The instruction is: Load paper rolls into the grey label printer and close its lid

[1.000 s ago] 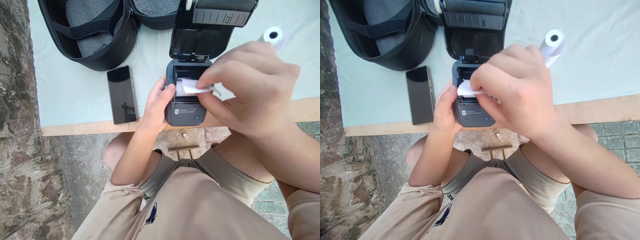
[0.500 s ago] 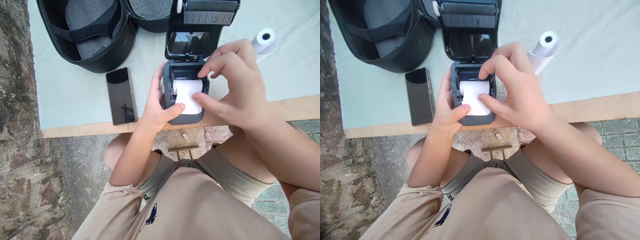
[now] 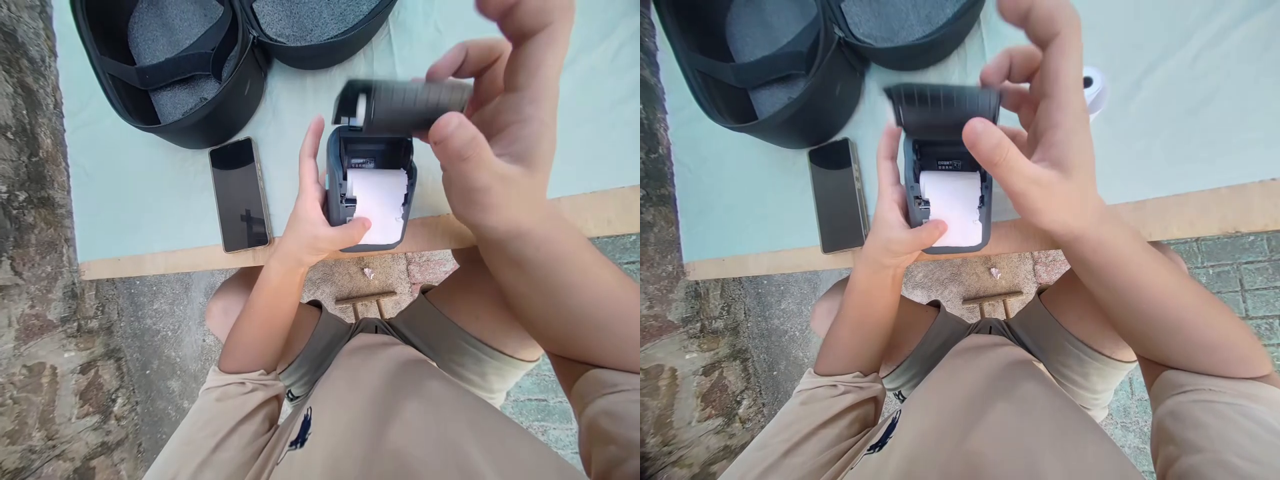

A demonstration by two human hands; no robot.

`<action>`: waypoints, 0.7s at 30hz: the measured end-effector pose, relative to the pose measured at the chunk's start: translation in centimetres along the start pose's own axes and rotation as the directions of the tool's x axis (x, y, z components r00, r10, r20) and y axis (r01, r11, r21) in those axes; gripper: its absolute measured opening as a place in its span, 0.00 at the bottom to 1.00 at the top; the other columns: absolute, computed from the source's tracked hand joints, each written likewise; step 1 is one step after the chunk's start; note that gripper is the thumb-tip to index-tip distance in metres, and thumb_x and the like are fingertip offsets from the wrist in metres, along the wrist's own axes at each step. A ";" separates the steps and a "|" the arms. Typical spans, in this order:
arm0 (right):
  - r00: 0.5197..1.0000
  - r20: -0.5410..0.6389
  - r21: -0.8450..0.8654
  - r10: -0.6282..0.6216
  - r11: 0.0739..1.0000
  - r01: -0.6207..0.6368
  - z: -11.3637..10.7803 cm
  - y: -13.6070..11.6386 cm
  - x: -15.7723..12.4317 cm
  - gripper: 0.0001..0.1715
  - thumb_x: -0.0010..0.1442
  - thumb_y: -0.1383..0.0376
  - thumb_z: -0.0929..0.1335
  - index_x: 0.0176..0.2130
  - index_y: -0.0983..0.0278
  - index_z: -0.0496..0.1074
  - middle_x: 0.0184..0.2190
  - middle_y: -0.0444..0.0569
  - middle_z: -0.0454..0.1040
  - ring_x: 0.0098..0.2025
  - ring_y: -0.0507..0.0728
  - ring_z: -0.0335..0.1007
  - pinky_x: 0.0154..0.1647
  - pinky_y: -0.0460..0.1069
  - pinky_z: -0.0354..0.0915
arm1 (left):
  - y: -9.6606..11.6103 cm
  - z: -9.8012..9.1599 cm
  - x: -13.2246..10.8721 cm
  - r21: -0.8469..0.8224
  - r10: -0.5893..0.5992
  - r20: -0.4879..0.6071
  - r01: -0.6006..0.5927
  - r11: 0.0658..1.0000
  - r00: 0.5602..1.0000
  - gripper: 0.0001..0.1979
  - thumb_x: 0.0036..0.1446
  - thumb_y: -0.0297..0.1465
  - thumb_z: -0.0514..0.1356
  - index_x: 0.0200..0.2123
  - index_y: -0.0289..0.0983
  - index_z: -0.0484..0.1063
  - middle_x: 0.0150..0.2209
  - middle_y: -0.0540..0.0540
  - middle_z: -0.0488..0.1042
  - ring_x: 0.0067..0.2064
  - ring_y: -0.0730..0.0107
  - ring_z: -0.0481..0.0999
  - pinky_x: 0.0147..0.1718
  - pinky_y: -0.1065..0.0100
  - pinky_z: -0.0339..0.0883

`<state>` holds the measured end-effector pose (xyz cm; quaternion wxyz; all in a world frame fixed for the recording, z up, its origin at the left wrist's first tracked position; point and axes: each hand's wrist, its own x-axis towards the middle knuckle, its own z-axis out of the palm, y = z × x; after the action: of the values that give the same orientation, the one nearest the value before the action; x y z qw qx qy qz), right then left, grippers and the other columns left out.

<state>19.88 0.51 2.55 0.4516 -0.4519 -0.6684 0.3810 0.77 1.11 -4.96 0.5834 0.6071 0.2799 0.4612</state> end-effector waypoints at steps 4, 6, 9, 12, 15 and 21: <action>0.996 0.016 -0.064 -0.085 0.994 0.086 0.1 -0.2 -0.2 0.23 0.63 0.44 0.67 0.46 0.59 0.73 0.46 0.50 0.67 0.57 0.58 0.66 0.51 0.53 0.75 | 0.9 -0.2 -0.2 -0.021 -0.078 0.011 0.078 0.997 0.997 0.65 0.42 0.52 0.68 0.70 0.53 0.24 0.55 0.43 0.71 0.47 0.59 0.79 0.42 0.60 0.74; 0.999 0.026 -0.030 -0.020 0.999 0.021 0.2 -0.1 -0.2 0.24 0.62 0.44 0.68 0.45 0.60 0.71 0.46 0.50 0.66 0.55 0.56 0.67 0.53 0.53 0.74 | 1.1 -0.3 -0.2 -0.048 -0.094 0.019 0.095 0.994 0.995 0.65 0.42 0.51 0.69 0.70 0.54 0.24 0.55 0.42 0.70 0.49 0.57 0.79 0.43 0.58 0.75; 0.986 0.127 0.070 0.106 0.991 -0.115 0.2 0.4 -0.1 0.27 0.61 0.47 0.70 0.51 0.59 0.65 0.51 0.49 0.66 0.47 0.51 0.69 0.45 0.48 0.75 | 1.1 -0.4 -0.3 -0.069 -0.098 0.031 0.100 0.993 0.995 0.64 0.42 0.49 0.70 0.69 0.55 0.26 0.55 0.42 0.69 0.45 0.59 0.80 0.40 0.59 0.76; 0.960 0.250 0.104 0.125 0.982 -0.155 0.2 0.9 0.0 0.32 0.61 0.50 0.71 0.57 0.56 0.59 0.53 0.48 0.66 0.43 0.49 0.69 0.38 0.45 0.74 | 1.0 -0.5 -0.2 -0.077 -0.093 0.039 0.096 0.992 0.995 0.65 0.39 0.50 0.71 0.68 0.56 0.27 0.58 0.42 0.67 0.48 0.56 0.79 0.41 0.58 0.77; 0.955 0.278 0.102 0.107 0.985 -0.140 0.3 1.1 0.1 0.35 0.59 0.49 0.72 0.58 0.57 0.58 0.55 0.50 0.66 0.44 0.50 0.69 0.40 0.46 0.75 | 1.5 -0.3 -0.1 -0.076 -0.153 -0.015 0.151 0.986 0.988 0.58 0.40 0.55 0.69 0.67 0.53 0.38 0.62 0.41 0.63 0.58 0.50 0.75 0.50 0.54 0.76; 0.965 0.252 0.056 0.075 0.994 -0.092 0.7 1.1 0.4 0.35 0.58 0.48 0.72 0.57 0.58 0.59 0.55 0.49 0.67 0.46 0.52 0.70 0.42 0.47 0.75 | 2.5 0.0 0.2 -0.126 -0.244 -0.094 0.231 0.965 0.965 0.39 0.47 0.52 0.67 0.56 0.44 0.55 0.58 0.39 0.67 0.62 0.47 0.71 0.54 0.52 0.73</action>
<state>19.43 1.11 1.40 0.3622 -0.4127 -0.6870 0.4760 0.34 0.94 -2.53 0.6522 0.5087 0.3554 0.4355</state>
